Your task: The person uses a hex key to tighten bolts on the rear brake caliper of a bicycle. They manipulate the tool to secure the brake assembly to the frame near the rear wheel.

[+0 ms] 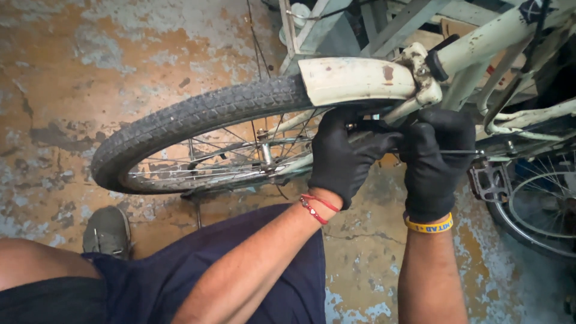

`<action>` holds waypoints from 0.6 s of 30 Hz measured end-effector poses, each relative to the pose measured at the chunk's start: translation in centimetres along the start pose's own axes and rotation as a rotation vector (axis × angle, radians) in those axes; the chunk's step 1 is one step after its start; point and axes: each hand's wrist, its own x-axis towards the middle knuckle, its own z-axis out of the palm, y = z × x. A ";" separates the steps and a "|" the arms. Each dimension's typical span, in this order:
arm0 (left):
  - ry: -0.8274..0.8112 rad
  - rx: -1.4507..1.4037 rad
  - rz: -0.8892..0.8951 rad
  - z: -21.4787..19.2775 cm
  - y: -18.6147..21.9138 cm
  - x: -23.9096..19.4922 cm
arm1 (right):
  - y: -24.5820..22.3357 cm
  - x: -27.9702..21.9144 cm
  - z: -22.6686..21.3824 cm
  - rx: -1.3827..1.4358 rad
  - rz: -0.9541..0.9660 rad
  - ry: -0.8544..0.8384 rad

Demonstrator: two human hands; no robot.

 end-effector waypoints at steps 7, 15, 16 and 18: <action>0.006 0.043 0.029 -0.3 0.7 0.2 | 0.0 0.1 -0.1 -0.210 -0.102 0.035; -0.083 0.079 -0.227 -1.0 2.5 1.0 | -2.8 1.5 0.9 0.056 -0.070 -0.154; -0.082 0.081 -0.229 -1.0 2.5 0.9 | -2.1 1.0 0.7 0.058 -0.068 -0.155; -0.031 0.136 -0.297 -0.8 2.7 1.4 | -0.7 0.7 0.4 0.050 -0.046 -0.081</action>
